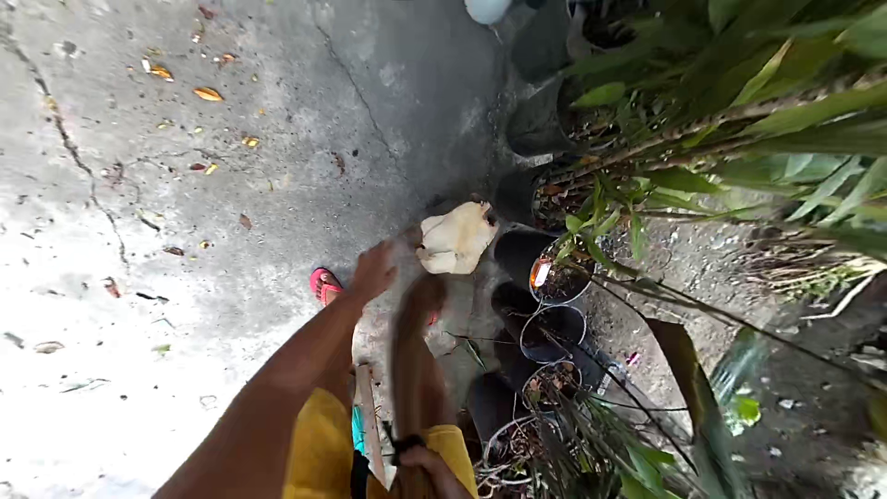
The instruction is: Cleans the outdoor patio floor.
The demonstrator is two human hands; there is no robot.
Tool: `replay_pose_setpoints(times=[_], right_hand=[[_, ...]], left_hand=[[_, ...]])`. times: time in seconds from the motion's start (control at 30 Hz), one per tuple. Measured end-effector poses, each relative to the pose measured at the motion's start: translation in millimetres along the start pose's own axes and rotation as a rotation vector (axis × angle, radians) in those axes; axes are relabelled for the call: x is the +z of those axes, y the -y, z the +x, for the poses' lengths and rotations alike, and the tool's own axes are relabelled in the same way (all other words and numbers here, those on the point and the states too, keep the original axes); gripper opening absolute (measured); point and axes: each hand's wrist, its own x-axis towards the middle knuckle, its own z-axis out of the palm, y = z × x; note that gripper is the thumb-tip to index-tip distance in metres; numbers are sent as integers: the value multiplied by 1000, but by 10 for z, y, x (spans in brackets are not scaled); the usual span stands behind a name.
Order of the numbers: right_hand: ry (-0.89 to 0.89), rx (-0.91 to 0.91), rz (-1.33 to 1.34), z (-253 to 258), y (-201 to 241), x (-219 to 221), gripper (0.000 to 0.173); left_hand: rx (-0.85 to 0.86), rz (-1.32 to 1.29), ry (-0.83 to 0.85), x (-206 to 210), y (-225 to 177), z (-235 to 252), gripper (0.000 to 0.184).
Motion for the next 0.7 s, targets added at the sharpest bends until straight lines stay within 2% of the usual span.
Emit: replay_pose_setpoints(times=[0.07, 0.13, 0.2, 0.23, 0.3, 0.33, 0.4, 0.43, 0.5, 0.6, 0.67, 0.7], right_hand=[[97, 123, -150, 176, 170, 296, 22], [114, 145, -271, -13, 343, 471, 24], [60, 87, -384, -396, 550, 495, 24], [22, 25, -464, -554, 674, 466, 32], [-77, -125, -611, -722, 953, 422, 50], [-151, -203, -642, -722, 1094, 462, 54], [-374, -343, -639, -462, 1340, 712, 48], [-466, -391, -633, -189, 1391, 896, 43], [-505, -374, -704, 529, 1289, 1237, 34], [-326, 64, -1178, 1399, 924, 1882, 45], [-117, 308, -1435, 1701, 751, 2271, 44], [-36, 348, -1469, 1767, 739, 2394, 42]], left_hand=[[-195, -136, -130, -400, 603, -750, 62], [-441, -311, -369, -857, 1058, -1590, 58], [-629, -447, -639, -1253, 1477, -2389, 57], [-712, -530, -740, -1379, 1686, -2749, 58], [-898, -765, -813, -1471, 1990, -3383, 57], [-995, -905, -793, -1469, 2067, -3644, 54], [-1155, -1175, -697, -1386, 2084, -4020, 49], [-1196, -1290, -642, -1305, 2041, -4150, 49], [-1246, -1386, -465, -1100, 1836, -4293, 50], [-1230, -1259, -22, -903, 1399, -4261, 53], [-1088, -1117, 221, -823, 1171, -4161, 60], [-977, -1059, 292, -836, 1067, -4088, 66]])
